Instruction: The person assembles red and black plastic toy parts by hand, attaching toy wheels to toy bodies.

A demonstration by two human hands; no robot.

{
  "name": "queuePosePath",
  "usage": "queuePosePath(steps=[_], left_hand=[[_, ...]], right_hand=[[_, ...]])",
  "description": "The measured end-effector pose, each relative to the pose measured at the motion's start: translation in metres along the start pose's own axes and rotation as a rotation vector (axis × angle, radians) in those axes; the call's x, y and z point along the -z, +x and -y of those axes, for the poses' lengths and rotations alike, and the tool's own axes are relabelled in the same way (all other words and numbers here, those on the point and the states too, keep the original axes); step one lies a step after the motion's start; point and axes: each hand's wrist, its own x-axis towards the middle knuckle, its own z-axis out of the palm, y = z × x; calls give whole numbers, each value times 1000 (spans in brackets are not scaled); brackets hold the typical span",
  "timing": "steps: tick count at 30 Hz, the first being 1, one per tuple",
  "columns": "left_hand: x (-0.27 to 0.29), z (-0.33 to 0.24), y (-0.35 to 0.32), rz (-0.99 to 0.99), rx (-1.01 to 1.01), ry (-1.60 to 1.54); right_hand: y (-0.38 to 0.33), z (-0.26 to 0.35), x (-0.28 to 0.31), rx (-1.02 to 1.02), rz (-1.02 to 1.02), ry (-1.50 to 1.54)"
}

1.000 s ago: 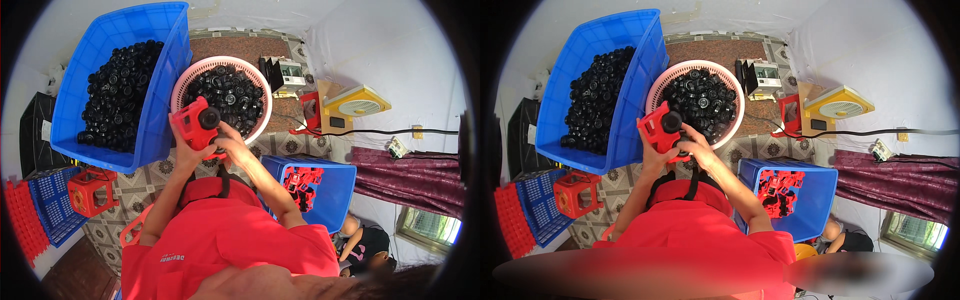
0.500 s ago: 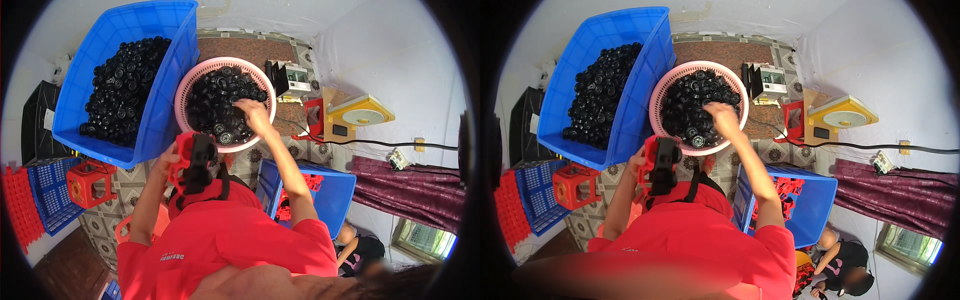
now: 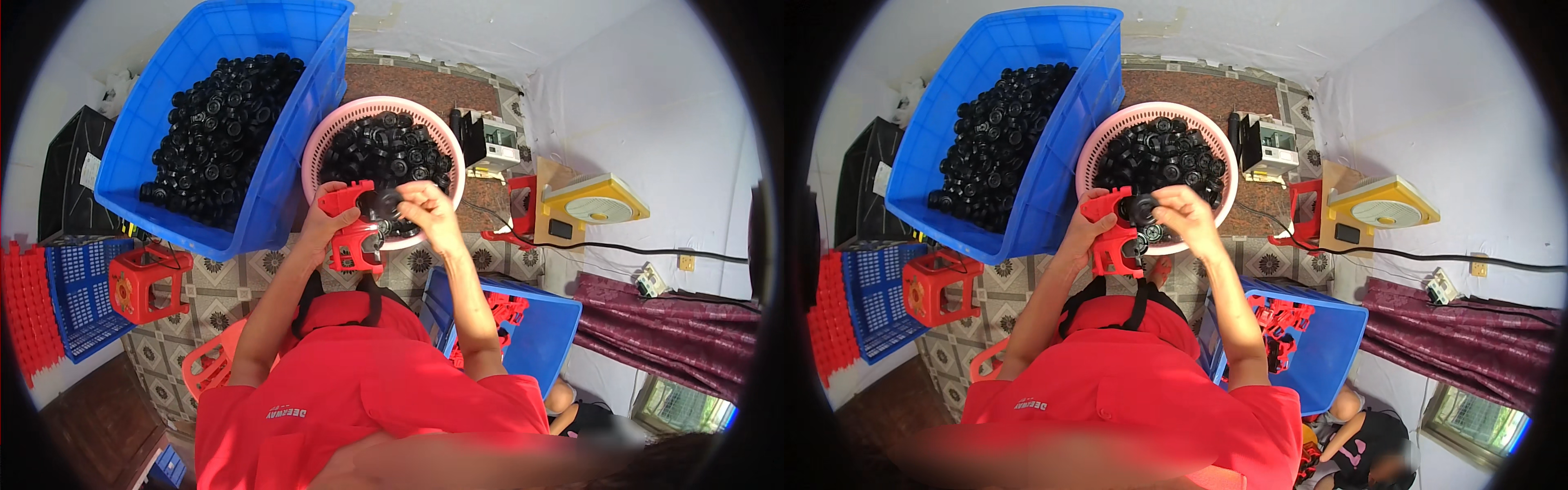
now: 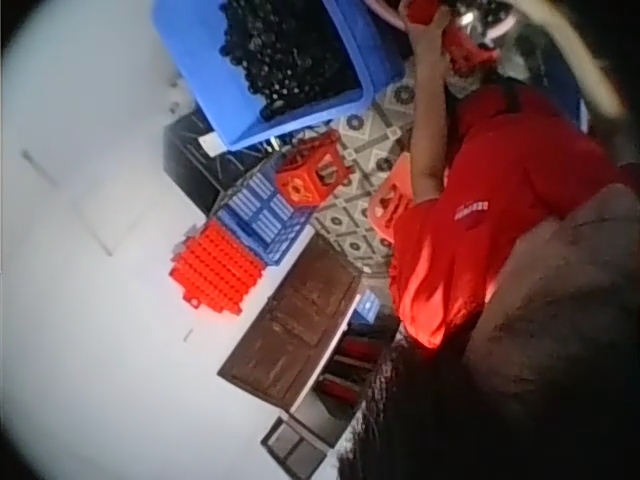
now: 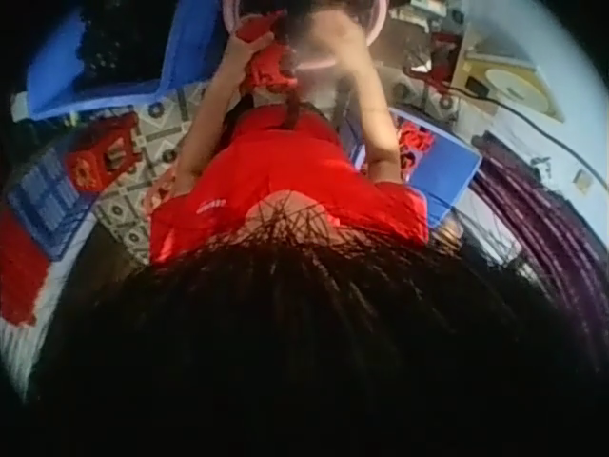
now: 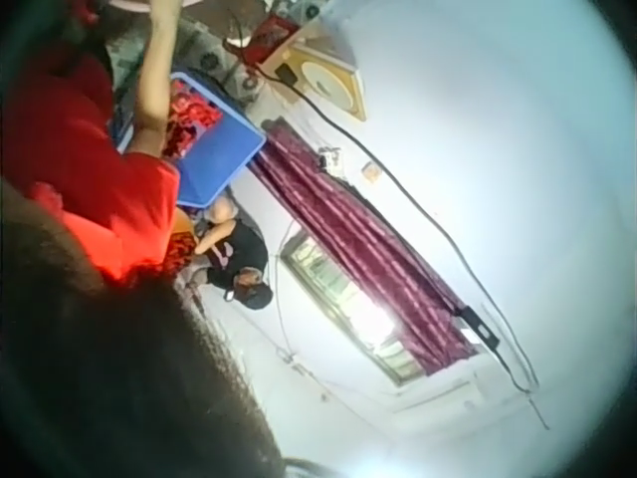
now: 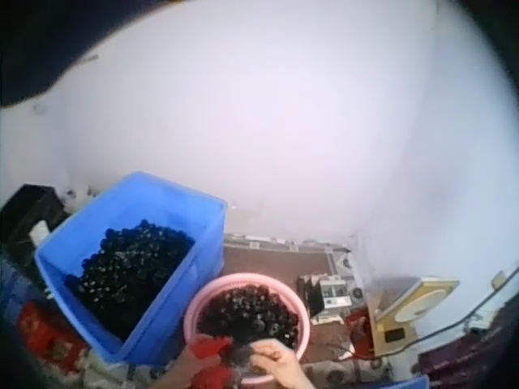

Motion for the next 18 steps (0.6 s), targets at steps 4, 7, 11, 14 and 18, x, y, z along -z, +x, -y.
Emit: queuePosePath(steps=[4,7,11,14,18], left_hand=[[-1,8,4,73,-51,44],[-4,8,2,44,-83,174],[-5,2,-4,64,-2,172],[-3,8,-16,101,71,108],[3,17,-29,124,40,142]], right_hand=[[-3,-6,-17,-31,27,-20],[-7,-12,-17,-56,-6,-59],[-11,-15,-11,-105,-6,-408],[-17,-25,-13,-194,160,-69],[-30,-27,-27,-182,186,92]])
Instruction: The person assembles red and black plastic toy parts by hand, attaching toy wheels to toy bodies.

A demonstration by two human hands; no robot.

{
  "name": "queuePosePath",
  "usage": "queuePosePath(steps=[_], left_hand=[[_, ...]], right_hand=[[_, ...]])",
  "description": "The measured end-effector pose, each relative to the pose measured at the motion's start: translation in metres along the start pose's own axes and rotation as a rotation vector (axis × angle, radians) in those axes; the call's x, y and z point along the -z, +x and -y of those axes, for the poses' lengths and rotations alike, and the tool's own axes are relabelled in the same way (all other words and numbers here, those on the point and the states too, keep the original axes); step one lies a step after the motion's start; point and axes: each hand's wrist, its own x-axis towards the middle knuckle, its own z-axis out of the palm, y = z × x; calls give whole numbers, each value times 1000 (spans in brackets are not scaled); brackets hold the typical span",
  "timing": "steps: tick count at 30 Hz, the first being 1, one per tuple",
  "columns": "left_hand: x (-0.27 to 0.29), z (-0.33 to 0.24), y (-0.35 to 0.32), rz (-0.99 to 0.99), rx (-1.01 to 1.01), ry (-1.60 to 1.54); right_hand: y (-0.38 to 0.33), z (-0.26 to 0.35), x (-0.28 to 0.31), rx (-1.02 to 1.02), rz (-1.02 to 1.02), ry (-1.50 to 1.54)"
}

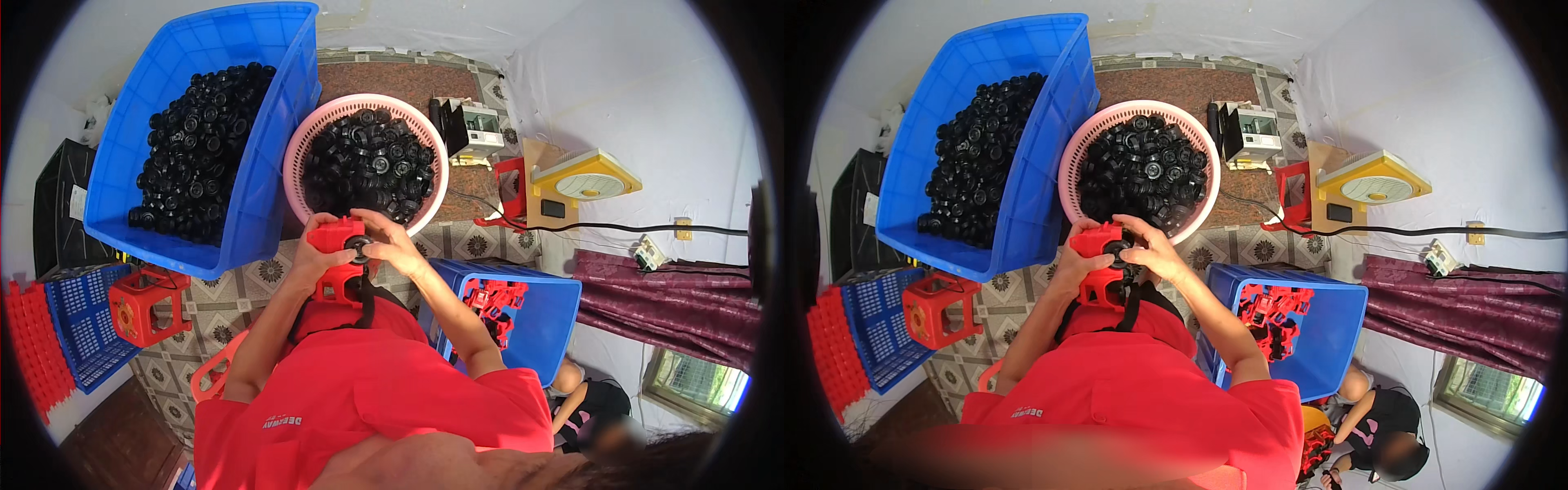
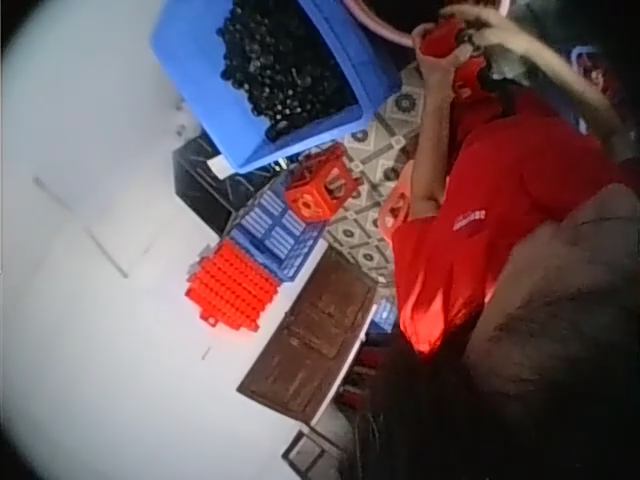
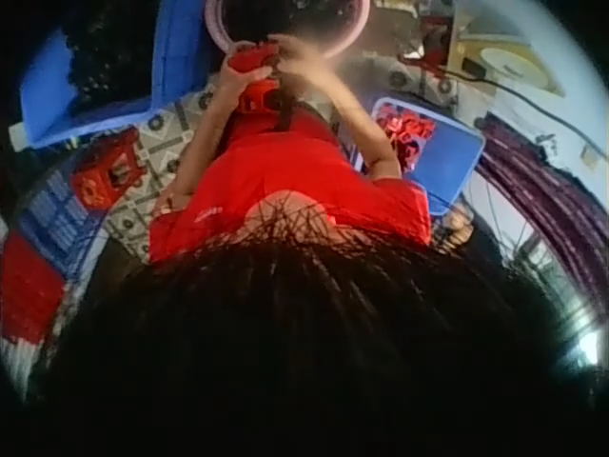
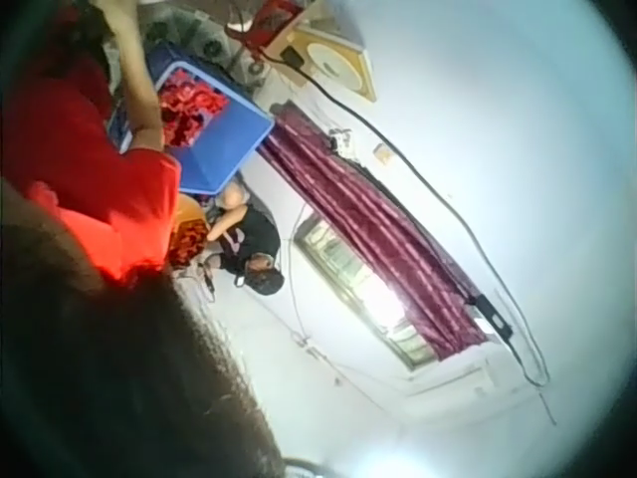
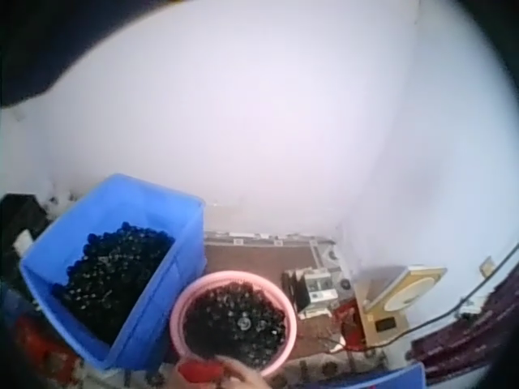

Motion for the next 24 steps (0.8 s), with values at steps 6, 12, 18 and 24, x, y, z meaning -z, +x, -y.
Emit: queuePosePath(steps=[6,12,18,24], left_hand=[[4,17,13,-147,76,-159],[-1,7,39,-279,-53,-273],[0,-10,60,-417,-170,-296],[-14,-21,77,-369,-228,-310]], right_hand=[[57,-24,73,-94,-3,-322],[116,-34,181,13,-640,-1926],[84,-14,147,326,-681,-935],[24,34,32,86,-238,-60]])
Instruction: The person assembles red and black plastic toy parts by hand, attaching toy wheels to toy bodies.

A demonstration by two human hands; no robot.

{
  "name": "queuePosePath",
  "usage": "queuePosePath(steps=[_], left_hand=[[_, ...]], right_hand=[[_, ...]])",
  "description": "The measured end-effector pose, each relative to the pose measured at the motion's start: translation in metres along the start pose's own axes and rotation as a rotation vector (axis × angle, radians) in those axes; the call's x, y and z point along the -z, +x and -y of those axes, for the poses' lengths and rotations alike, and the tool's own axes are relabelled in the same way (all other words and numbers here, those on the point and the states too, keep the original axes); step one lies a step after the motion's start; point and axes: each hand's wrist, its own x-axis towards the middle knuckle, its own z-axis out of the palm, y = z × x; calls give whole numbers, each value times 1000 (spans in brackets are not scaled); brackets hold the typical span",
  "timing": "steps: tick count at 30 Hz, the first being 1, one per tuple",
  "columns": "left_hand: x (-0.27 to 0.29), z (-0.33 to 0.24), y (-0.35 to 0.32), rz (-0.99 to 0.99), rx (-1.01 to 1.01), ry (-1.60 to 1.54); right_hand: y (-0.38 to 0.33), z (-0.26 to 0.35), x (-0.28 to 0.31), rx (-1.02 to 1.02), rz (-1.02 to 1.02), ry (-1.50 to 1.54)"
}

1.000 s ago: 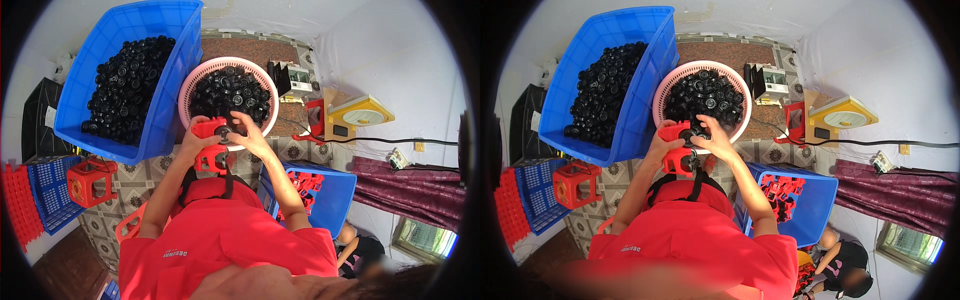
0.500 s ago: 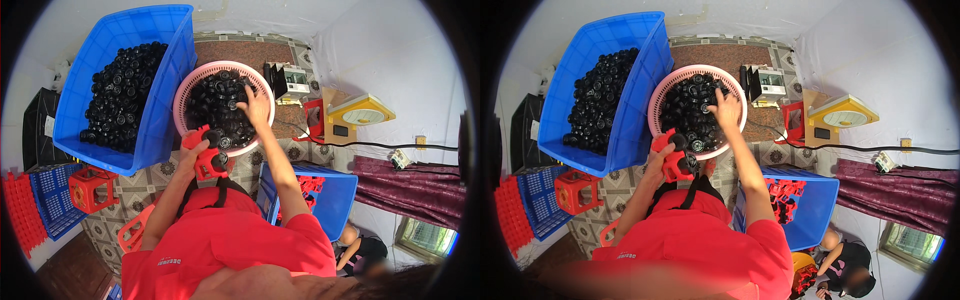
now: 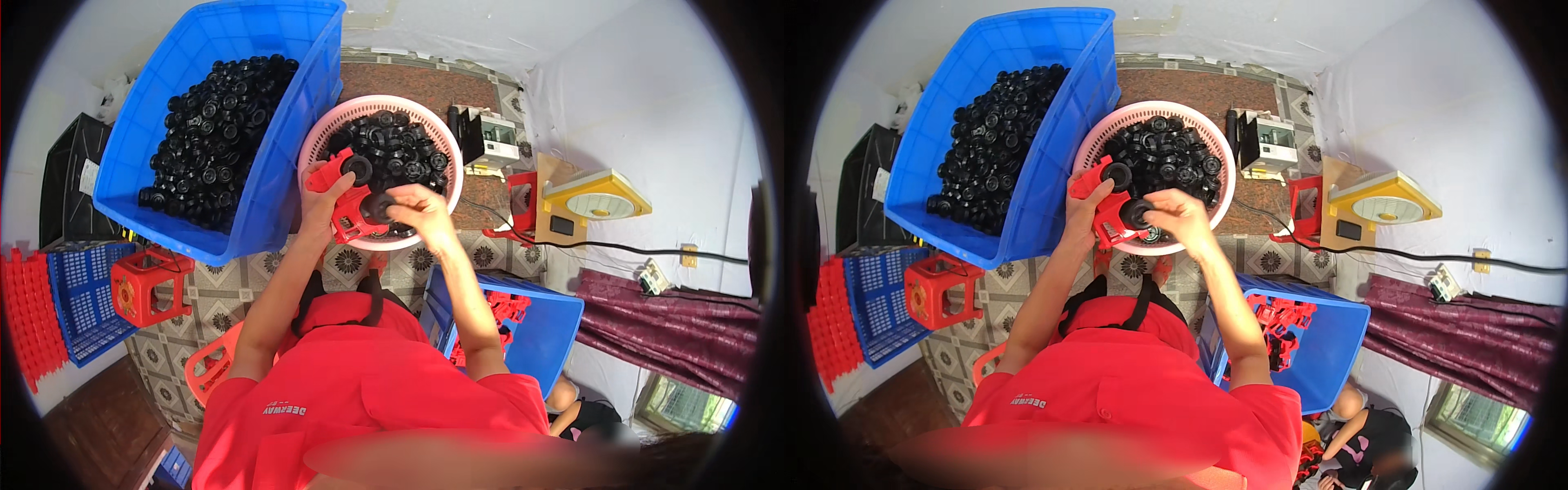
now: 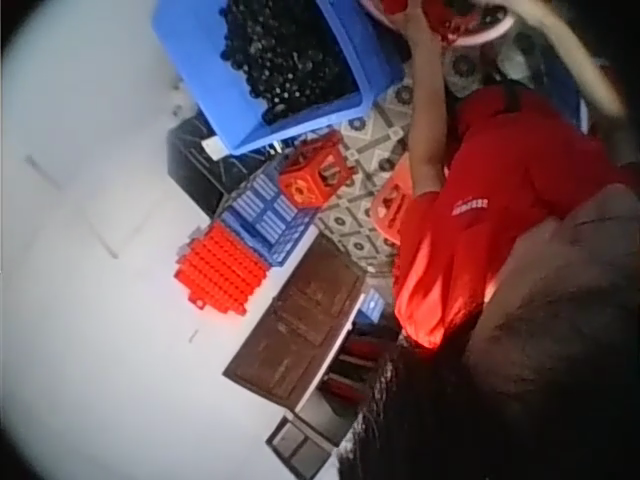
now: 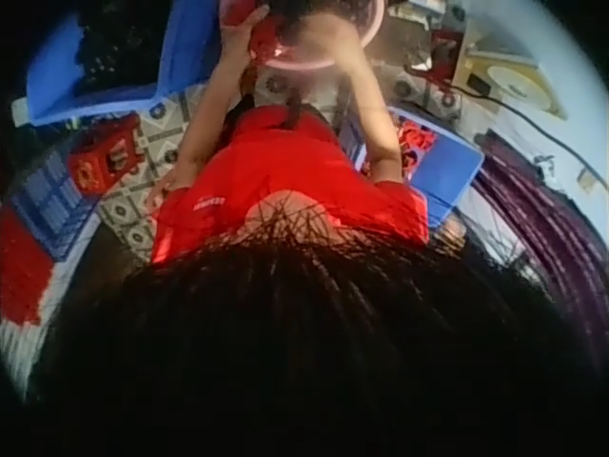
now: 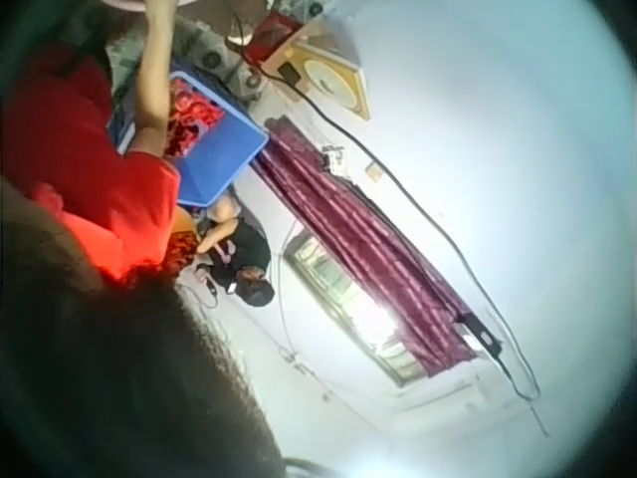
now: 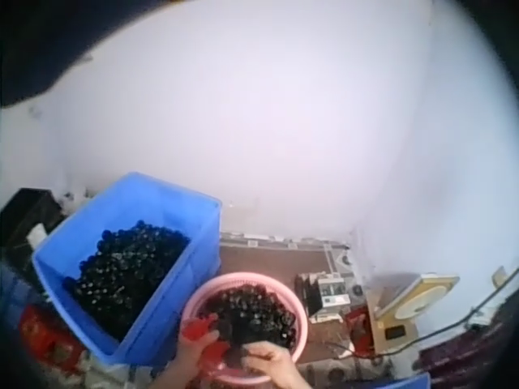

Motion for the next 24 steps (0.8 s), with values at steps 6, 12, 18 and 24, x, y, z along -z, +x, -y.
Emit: queuePosePath(steps=[6,12,18,24], left_hand=[[-6,-8,-4,55,0,88],[4,-14,-33,258,12,436],[13,-67,-87,207,-293,482],[71,-193,-82,-38,-517,53]], right_hand=[[-5,-11,-9,65,-66,-525],[-21,-10,-27,33,-24,205],[-15,2,-87,238,13,44],[15,31,-136,262,325,-50]])
